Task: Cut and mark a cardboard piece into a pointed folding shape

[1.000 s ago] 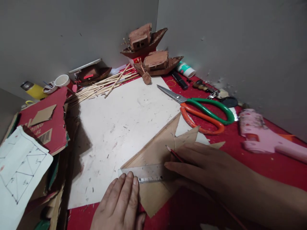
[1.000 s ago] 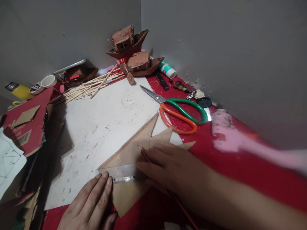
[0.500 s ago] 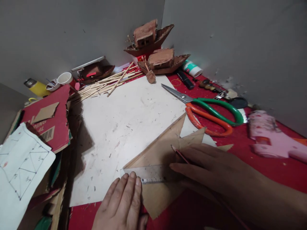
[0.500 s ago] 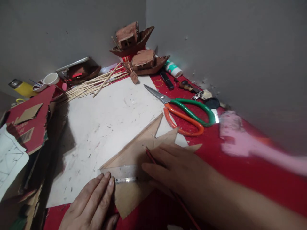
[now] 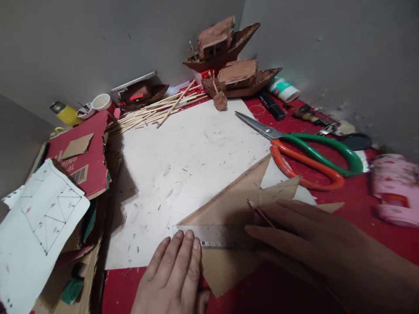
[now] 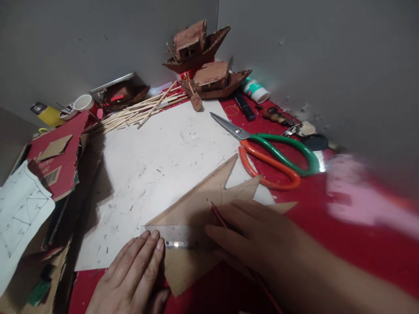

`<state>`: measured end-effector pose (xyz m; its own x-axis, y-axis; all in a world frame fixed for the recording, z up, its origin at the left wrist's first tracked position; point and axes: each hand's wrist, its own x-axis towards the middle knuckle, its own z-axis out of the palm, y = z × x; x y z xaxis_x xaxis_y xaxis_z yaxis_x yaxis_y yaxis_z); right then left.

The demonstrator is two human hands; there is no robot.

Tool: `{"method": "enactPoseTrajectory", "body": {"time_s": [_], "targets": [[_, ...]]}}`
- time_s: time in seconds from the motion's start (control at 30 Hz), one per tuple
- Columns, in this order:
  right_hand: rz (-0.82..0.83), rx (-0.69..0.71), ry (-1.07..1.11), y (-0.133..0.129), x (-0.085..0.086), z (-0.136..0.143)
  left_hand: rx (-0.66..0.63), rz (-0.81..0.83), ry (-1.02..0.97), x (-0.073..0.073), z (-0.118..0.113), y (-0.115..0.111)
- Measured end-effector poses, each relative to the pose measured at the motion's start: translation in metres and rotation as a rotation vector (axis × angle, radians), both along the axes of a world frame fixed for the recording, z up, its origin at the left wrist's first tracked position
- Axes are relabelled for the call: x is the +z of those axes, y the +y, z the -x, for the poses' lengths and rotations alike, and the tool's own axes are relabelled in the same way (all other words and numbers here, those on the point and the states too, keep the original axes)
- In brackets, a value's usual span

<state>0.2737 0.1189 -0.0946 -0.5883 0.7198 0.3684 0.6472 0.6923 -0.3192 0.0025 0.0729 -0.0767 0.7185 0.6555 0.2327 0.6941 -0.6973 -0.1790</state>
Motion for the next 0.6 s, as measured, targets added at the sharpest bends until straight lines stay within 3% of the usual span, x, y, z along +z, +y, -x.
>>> {"method": "enactPoseTrajectory", "body": {"time_s": [0.1,0.37,0.6], "targets": [[-0.006,0.056,0.015,-0.001,-0.002,-0.002,-0.005,0.004,-0.004,0.0,0.0,-0.001],[0.053,0.047,0.047,-0.006,-0.014,-0.009,-0.019,0.015,0.045,-0.005,0.006,-0.002],[0.186,0.068,0.011,-0.006,-0.006,-0.008,-0.053,-0.005,0.08,-0.009,0.011,-0.001]]}}
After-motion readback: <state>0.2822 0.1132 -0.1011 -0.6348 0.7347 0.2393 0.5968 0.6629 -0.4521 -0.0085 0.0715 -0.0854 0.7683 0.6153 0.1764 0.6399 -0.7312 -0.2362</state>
